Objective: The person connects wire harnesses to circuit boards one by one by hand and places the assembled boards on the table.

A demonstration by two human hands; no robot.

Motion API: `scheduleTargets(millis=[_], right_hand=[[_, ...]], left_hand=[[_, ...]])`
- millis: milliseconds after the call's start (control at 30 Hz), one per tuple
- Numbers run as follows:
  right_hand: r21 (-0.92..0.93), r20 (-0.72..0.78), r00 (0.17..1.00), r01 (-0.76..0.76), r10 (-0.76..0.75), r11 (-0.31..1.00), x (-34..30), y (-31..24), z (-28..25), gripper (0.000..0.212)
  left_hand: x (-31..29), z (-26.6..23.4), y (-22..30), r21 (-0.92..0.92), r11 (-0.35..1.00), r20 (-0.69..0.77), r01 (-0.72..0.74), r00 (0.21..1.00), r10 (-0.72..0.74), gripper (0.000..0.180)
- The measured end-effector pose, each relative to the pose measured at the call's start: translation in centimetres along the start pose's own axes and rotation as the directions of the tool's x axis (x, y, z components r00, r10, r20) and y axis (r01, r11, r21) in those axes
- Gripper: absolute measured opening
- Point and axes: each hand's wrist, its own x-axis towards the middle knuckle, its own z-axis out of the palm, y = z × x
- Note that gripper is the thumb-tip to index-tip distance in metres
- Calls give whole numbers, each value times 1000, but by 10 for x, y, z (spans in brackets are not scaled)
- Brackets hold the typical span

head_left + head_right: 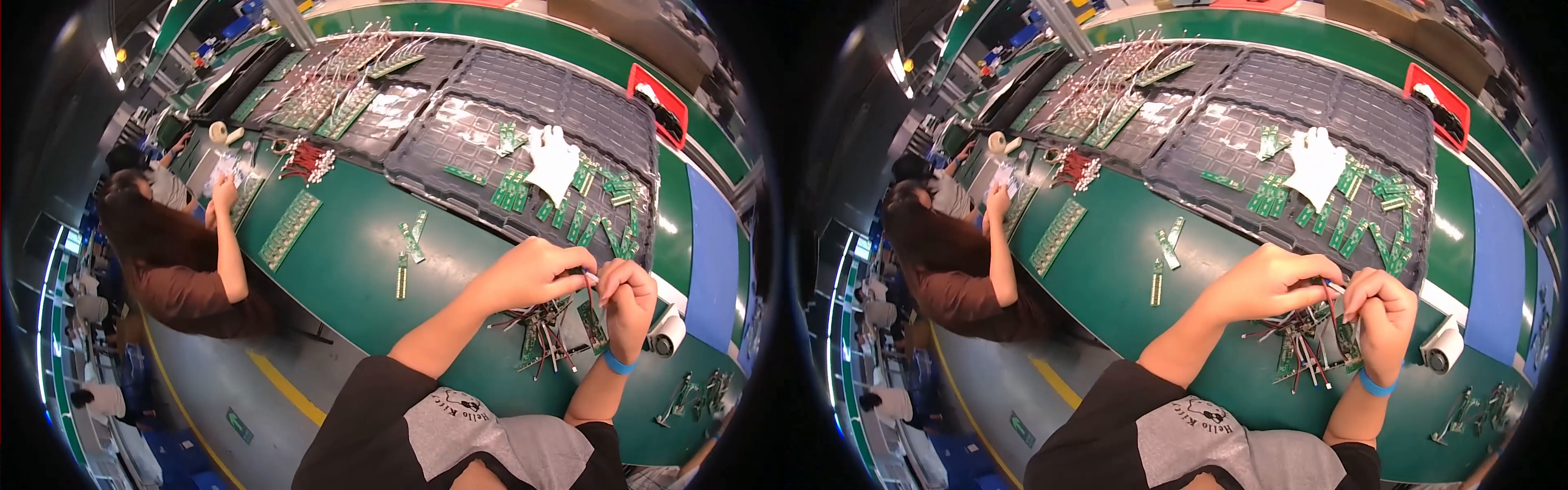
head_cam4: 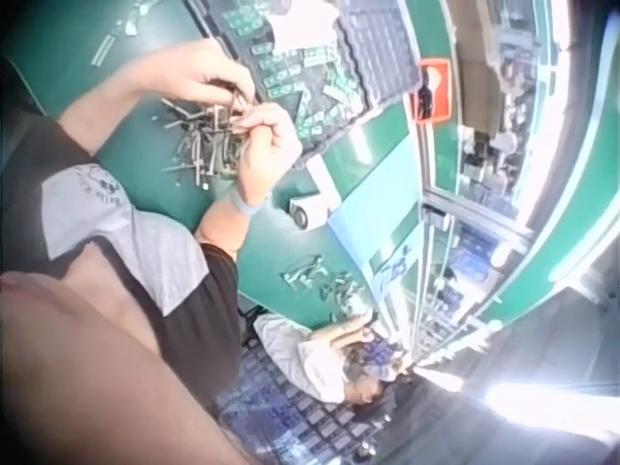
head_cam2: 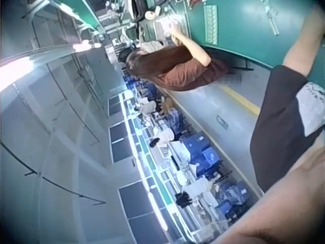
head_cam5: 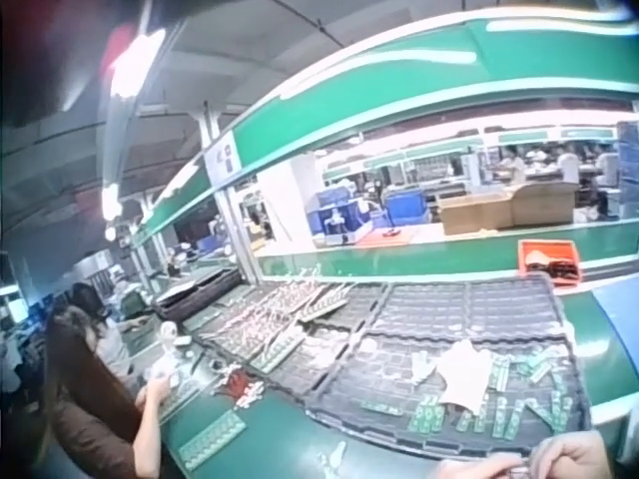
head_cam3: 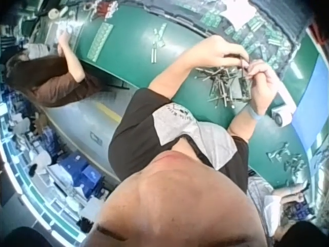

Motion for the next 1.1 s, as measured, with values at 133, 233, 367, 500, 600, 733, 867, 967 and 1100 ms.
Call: scheduleTargets(millis=[133,233,367,500,600,733,867,967,1100], right_hand=[[-27,4,999,-50,50,998,3,0,-2,13],[-17,-54,996,-65,64,998,5,0,2,11],[-60,-52,998,-41,38,997,7,5,4,14],[-47,-99,986,-142,136,989,8,4,9,11],[-145,-19,960,-278,278,950,9,3,1,8],[-187,-20,945,-323,326,928,5,2,-2,7],[-238,-60,974,-228,220,944,5,10,1,9],[-278,-99,958,-286,269,917,7,9,-2,11],[-228,-110,974,-221,201,948,7,16,-5,12]], left_hand=[[3,-1,0,24,997,-76,-68,995,70,13],[4,-3,-2,69,996,-51,-61,997,65,12],[2,-3,-5,132,991,-101,-36,994,50,9],[0,-5,-6,111,993,-162,-32,986,50,10],[1,-10,-4,131,991,-166,-38,984,60,11],[-1,-12,-1,152,988,-176,-17,983,44,11],[-1,-12,-5,178,984,-152,-18,987,45,10],[-2,-12,-6,127,991,-152,34,988,-15,11],[-1,-8,-4,106,994,-265,-20,963,47,14]])
